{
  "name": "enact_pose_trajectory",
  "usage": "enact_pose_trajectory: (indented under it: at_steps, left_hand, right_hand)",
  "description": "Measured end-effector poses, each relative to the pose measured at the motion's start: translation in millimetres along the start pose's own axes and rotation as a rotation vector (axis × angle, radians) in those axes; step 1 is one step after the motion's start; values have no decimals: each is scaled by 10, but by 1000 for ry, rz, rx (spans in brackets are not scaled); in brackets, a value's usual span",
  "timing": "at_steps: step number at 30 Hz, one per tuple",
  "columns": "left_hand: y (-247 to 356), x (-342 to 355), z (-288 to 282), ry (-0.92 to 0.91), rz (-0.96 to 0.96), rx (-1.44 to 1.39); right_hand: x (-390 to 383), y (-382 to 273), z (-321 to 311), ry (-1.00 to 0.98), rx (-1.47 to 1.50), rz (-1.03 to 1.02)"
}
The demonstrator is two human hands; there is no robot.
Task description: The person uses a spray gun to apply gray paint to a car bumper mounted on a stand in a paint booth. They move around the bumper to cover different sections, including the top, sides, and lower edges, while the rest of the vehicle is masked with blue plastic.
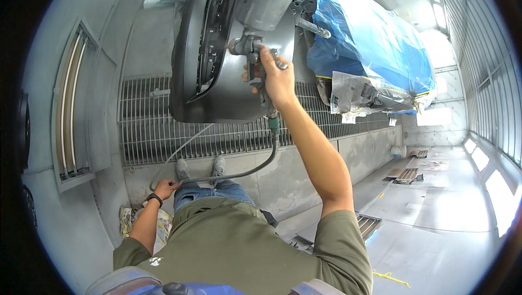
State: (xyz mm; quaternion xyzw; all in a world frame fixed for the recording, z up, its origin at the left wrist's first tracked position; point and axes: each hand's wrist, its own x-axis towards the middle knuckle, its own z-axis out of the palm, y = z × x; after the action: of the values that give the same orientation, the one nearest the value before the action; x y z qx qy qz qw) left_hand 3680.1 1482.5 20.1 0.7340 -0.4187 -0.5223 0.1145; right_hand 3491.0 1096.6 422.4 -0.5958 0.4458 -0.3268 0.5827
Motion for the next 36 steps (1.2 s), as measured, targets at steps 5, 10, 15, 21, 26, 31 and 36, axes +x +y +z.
enact_pose_trajectory:
  at_steps: [5, 10, 15, 21, 26, 31, 36]
  left_hand:
    - [333, 22, 65, 77, 78, -37]
    - [784, 41, 28, 50, 120, -31]
    - [973, 106, -2, 48, 170, -14]
    - [870, 202, -9, 66, 191, -81]
    - [661, 194, -51, 56, 205, -126]
    - [596, 102, -36, 67, 187, -226]
    - [708, 24, -6, 34, 175, -346]
  right_hand:
    - [113, -1, -636, 221, -112, 26]
    - [-78, 52, -1522, 453, -98, 52]
    - [-129, -9, -1939, 697, -226, 43]
    - [171, -362, -1330, 636, -461, 73]
    - [499, -790, -308, 278, -393, 5]
    - [801, -1088, 237, 16, -257, -43]
    - [1005, -1164, -118, 144, -315, 25]
